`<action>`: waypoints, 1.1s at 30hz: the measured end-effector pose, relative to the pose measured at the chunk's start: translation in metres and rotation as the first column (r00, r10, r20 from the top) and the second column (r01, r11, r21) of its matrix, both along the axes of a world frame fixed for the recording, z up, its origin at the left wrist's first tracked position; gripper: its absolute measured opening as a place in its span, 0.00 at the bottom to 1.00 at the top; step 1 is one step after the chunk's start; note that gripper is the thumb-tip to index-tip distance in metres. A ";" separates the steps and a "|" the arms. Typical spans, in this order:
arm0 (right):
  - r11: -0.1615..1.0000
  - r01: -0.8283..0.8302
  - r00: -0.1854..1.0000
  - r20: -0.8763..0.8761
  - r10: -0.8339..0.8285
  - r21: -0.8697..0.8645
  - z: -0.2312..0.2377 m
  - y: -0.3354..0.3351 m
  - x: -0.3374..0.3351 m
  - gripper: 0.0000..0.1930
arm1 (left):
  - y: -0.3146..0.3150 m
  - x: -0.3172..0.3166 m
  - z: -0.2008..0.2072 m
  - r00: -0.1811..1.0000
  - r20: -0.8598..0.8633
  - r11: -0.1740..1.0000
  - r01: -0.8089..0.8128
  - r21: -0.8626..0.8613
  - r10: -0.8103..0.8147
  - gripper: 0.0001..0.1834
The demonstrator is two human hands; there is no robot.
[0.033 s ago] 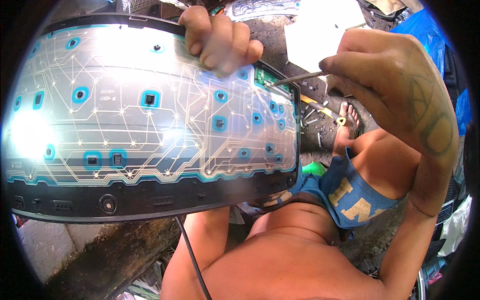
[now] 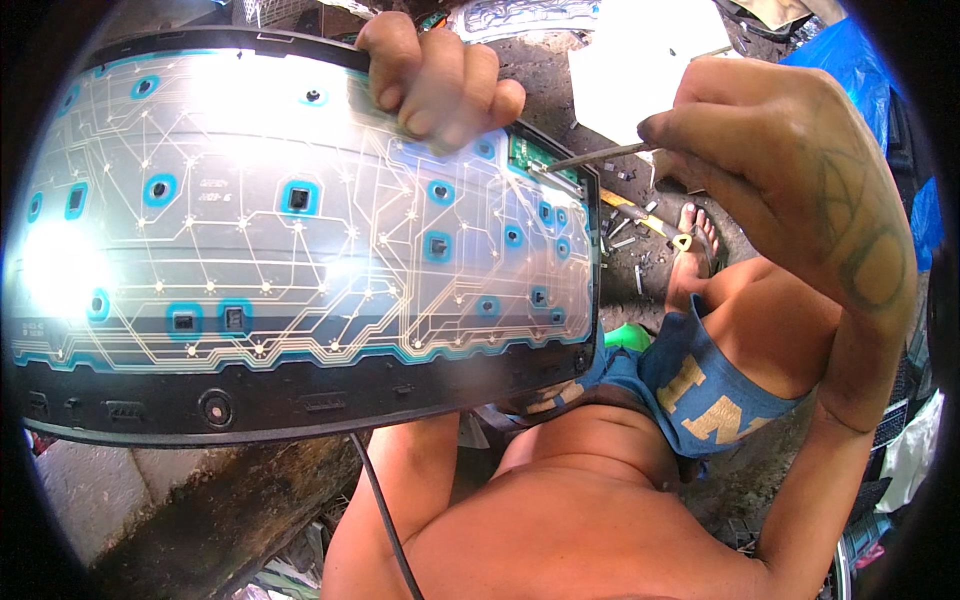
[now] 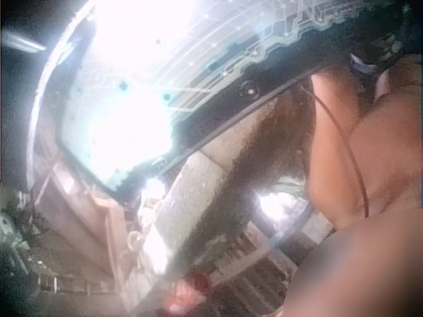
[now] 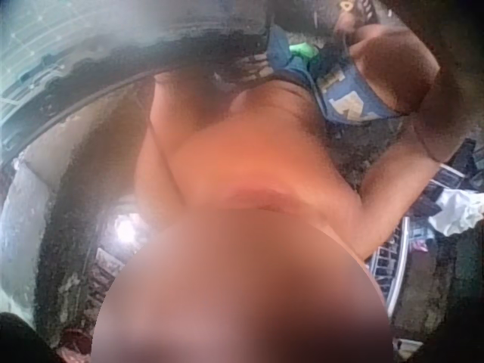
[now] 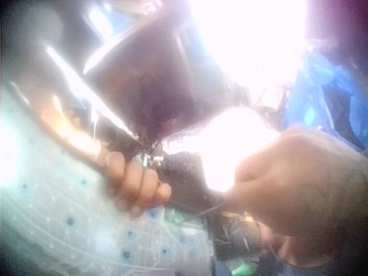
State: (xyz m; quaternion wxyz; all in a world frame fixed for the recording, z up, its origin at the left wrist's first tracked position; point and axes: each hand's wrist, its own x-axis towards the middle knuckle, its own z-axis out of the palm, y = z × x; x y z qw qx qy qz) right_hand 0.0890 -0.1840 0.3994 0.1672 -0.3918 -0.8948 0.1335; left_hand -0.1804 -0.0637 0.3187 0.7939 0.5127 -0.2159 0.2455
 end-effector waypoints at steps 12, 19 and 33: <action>0.999 -0.003 1.000 0.014 0.003 0.046 -0.004 0.002 0.000 0.08 | 0.006 0.002 -0.004 0.996 0.047 0.997 0.078 0.008 -0.078 0.09; 0.999 -0.020 1.000 -0.008 0.020 0.037 -0.003 -0.001 0.001 0.08 | 0.002 -0.001 -0.003 0.998 0.042 0.999 0.049 -0.012 -0.048 0.10; 0.959 -0.050 0.995 0.093 0.025 0.278 -0.007 -0.002 -0.002 0.12 | -0.009 -0.001 0.000 0.998 -0.005 0.998 -0.065 -0.020 0.065 0.11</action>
